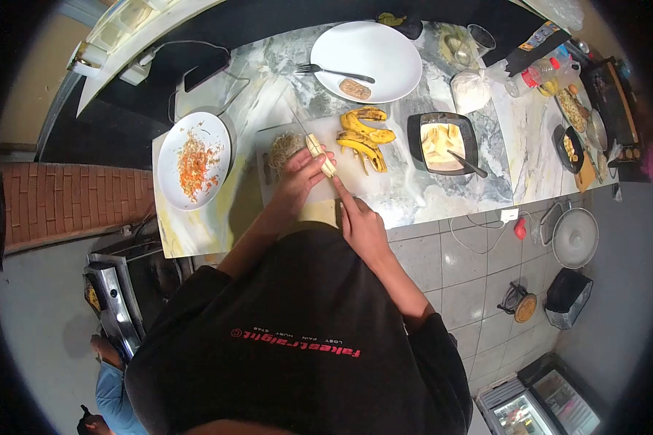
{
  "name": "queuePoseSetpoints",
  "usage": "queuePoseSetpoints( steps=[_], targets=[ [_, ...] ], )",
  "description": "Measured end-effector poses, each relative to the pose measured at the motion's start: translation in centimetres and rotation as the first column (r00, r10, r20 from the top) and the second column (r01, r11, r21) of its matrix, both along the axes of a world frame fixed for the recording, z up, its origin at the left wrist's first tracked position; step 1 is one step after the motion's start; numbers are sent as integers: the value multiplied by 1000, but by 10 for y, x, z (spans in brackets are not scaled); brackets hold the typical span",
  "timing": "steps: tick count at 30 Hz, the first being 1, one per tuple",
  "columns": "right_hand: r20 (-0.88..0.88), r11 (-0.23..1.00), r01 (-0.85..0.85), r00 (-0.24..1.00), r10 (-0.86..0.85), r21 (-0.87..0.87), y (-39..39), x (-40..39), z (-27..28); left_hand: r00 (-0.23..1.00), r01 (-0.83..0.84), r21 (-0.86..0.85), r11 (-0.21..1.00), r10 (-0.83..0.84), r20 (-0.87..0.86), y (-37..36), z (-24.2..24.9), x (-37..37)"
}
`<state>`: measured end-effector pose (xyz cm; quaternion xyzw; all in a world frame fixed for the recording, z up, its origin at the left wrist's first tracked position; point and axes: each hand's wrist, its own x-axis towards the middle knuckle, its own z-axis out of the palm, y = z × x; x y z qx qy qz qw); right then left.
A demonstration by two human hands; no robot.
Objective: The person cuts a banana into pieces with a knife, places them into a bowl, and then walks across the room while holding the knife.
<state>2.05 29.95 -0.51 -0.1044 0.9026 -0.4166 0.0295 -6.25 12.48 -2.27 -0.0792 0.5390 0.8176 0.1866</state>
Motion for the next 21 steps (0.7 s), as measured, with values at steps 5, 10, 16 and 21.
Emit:
queuePoseSetpoints(
  steps=[5, 10, 16, 21],
  targets=[
    [-53, 998, 14, 998, -17, -55, -2, 0, -4, 1000, 26, 34, 999, -27, 6, -5, -5, 0],
    [33, 999, 30, 999, -31, 20, -2, 1, 3, 999, 11, 84, 996, -15, 38, -5, -5, 0],
    [-3, 991, -16, 1000, 17, 132, 0, 0, 5, 998, -21, 117, 993, 14, 56, -5, -9, 1],
    [-22, 987, -16, 1000, 20, 157, -2, 1, 3, 997, -28, 112, 993, 21, 68, -8, -10, 0]
  ],
)
